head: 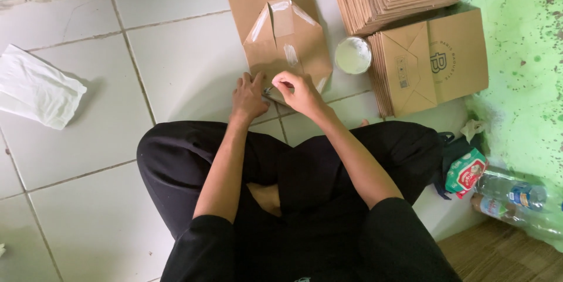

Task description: The person sits on the floor and assembles a brown cardboard box by applying white glue with a small brush to the flaps and edges, then pressing them together. The person repeats this process on multiple boxes, stacking completed units nearby.

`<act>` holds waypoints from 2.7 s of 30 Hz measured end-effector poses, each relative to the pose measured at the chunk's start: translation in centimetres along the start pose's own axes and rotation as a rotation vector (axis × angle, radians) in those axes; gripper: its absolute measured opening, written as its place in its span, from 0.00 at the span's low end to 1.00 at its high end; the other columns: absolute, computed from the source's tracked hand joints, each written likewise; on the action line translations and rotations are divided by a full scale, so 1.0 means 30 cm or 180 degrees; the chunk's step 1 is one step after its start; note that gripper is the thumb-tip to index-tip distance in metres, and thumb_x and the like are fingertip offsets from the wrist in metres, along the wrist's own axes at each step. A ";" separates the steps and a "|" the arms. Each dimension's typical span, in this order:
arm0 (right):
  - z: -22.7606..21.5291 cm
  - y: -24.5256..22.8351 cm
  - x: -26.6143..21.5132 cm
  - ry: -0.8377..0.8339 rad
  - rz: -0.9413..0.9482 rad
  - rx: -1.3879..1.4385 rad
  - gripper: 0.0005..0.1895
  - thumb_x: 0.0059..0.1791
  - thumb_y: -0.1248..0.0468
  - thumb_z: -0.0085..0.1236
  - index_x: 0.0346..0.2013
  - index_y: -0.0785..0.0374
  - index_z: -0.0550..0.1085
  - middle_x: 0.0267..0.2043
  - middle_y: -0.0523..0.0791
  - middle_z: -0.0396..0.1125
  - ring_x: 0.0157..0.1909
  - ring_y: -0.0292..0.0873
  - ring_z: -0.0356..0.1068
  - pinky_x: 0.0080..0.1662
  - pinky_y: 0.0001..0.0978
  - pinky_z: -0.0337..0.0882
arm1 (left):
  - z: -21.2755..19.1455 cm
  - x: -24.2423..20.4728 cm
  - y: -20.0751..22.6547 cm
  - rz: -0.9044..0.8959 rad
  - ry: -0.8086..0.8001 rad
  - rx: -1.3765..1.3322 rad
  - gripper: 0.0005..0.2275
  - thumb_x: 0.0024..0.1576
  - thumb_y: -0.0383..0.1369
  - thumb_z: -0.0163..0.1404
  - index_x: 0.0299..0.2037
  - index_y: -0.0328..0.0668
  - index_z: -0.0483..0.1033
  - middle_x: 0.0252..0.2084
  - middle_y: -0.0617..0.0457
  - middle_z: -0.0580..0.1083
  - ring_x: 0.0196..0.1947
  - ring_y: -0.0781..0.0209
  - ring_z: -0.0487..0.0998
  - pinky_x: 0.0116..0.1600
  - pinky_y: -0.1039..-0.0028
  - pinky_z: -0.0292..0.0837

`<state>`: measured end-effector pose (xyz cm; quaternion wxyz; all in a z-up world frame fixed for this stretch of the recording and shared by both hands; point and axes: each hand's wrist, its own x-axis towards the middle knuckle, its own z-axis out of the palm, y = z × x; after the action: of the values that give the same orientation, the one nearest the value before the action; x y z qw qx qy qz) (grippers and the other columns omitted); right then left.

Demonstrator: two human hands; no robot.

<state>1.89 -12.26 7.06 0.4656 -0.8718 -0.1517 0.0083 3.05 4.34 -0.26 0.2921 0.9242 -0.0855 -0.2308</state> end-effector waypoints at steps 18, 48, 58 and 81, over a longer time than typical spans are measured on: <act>-0.278 0.047 -0.126 -0.0165 0.0797 0.0424 0.06 0.51 0.73 0.57 0.43 0.71 0.75 0.35 0.56 0.76 0.35 0.45 0.76 0.43 0.38 0.78 | -0.005 -0.020 0.033 0.0167 -0.0179 0.0360 0.37 0.44 0.37 0.67 0.65 0.44 0.63 0.55 0.41 0.61 0.57 0.41 0.65 0.56 0.52 0.67; -0.254 0.241 -0.190 0.0339 0.2140 0.0147 0.07 0.45 0.67 0.63 0.37 0.66 0.78 0.30 0.51 0.77 0.29 0.41 0.79 0.36 0.27 0.81 | 0.062 0.025 0.052 0.1070 0.0391 0.0536 0.33 0.39 0.41 0.71 0.57 0.45 0.74 0.61 0.51 0.64 0.59 0.45 0.69 0.59 0.56 0.72; -0.306 0.295 -0.222 -0.0352 0.1958 -0.0852 0.09 0.44 0.63 0.67 0.32 0.66 0.79 0.25 0.49 0.74 0.27 0.48 0.75 0.33 0.40 0.73 | 0.086 0.035 0.034 0.1110 0.0341 0.0637 0.34 0.41 0.41 0.70 0.59 0.46 0.72 0.62 0.51 0.63 0.59 0.46 0.69 0.60 0.55 0.71; -0.229 0.271 -0.243 -0.1052 0.0912 -0.1109 0.12 0.51 0.72 0.58 0.23 0.61 0.75 0.23 0.45 0.72 0.25 0.45 0.71 0.34 0.35 0.71 | 0.067 0.024 0.035 0.1126 0.0225 0.0568 0.33 0.44 0.38 0.69 0.61 0.44 0.71 0.64 0.49 0.62 0.60 0.43 0.69 0.59 0.55 0.70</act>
<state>-1.90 -24.05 3.40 0.2717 -0.9381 -0.0999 0.1899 2.71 2.27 -1.36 0.2479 0.9245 -0.2564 -0.1348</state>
